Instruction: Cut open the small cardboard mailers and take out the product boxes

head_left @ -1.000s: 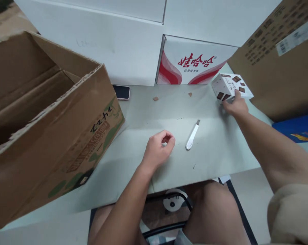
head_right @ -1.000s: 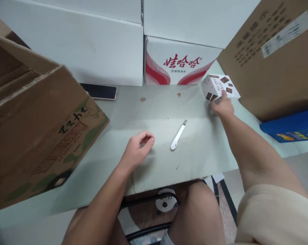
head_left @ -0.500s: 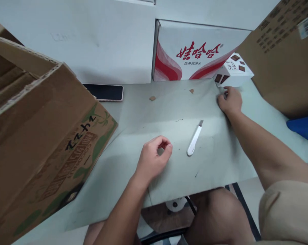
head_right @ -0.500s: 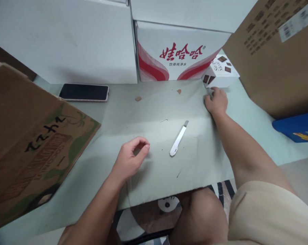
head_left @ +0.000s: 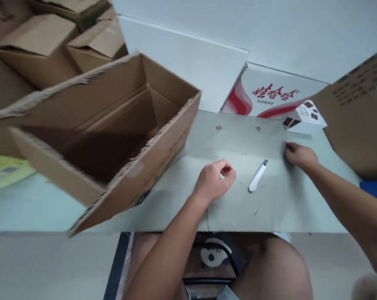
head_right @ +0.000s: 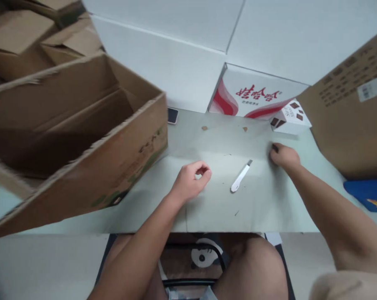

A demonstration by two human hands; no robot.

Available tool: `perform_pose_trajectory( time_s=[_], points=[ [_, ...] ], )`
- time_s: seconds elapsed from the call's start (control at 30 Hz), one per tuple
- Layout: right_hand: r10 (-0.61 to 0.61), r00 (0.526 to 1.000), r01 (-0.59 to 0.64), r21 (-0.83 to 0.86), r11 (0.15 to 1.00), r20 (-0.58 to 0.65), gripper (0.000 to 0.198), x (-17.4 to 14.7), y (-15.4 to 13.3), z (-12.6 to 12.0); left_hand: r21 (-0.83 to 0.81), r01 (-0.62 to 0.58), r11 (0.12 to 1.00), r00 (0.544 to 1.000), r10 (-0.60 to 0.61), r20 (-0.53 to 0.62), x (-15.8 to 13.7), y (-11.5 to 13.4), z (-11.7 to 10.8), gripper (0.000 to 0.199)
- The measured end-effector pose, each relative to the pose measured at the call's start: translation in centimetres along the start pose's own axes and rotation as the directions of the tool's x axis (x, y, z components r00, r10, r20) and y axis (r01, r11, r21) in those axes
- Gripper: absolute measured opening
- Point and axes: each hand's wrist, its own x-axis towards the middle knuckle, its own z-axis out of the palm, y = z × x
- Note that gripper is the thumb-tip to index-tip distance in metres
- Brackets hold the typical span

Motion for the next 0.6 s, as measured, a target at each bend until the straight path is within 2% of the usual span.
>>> perform_pose_trajectory(
  time_s=[0.07,0.13,0.27,0.3,0.37,0.4,0.43,0.47,0.53,0.6],
  points=[
    [-0.032,0.999,0.033,0.064,0.997,-0.018,0.037,-1.7,-2.2,-0.8,-0.014,-0.001,1.0,1.0,0.0,-0.013,-0.4,0.3,-0.5,0.013],
    [-0.102,0.993,0.11,0.156,0.982,-0.062,0.037,-3.1,-5.6,-1.9,-0.021,-0.003,1.0,1.0,0.003,-0.023,-0.8,0.5,-1.0,0.013],
    [-0.27,0.943,0.323,0.331,0.887,-0.197,0.036,-4.9,-15.5,-6.1,-0.005,0.011,1.0,1.0,-0.012,-0.02,-1.5,0.8,-1.7,0.01],
    [-0.324,0.913,0.399,0.371,0.839,-0.249,0.032,-5.3,-18.4,-7.6,0.006,0.02,1.0,1.0,-0.019,-0.019,-1.6,0.8,-1.9,0.01],
    [-0.457,0.814,0.58,0.55,0.601,-0.359,0.028,-6.1,-24.0,-10.7,0.032,0.026,0.999,0.999,-0.025,-0.03,-1.8,0.8,-2.2,0.01],
    [-0.474,0.809,0.579,0.612,0.538,-0.348,0.029,-6.5,-26.5,-12.1,0.041,0.026,0.999,0.999,-0.024,-0.038,-1.8,0.7,-2.4,0.011],
    [-0.5,0.826,0.534,0.643,0.55,-0.259,0.032,-6.8,-28.7,-13.3,0.044,0.026,0.999,0.999,-0.024,-0.046,-1.9,0.7,-2.7,0.012],
    [-0.536,0.83,0.495,0.642,0.585,-0.151,0.032,-7.0,-30.5,-14.3,0.043,0.028,0.999,0.998,-0.026,-0.055,-2.0,0.7,-3.0,0.013],
    [-0.612,0.789,0.488,0.553,0.676,0.052,0.021,-7.1,-32.9,-15.5,0.037,0.036,0.999,0.996,-0.033,-0.077,-2.3,0.6,-3.6,0.014],
    [-0.628,0.761,0.532,0.398,0.747,0.161,0.017,-7.2,-33.8,-15.9,0.035,0.035,0.999,0.995,-0.031,-0.097,-2.5,0.7,-4.3,0.014]
  ],
)
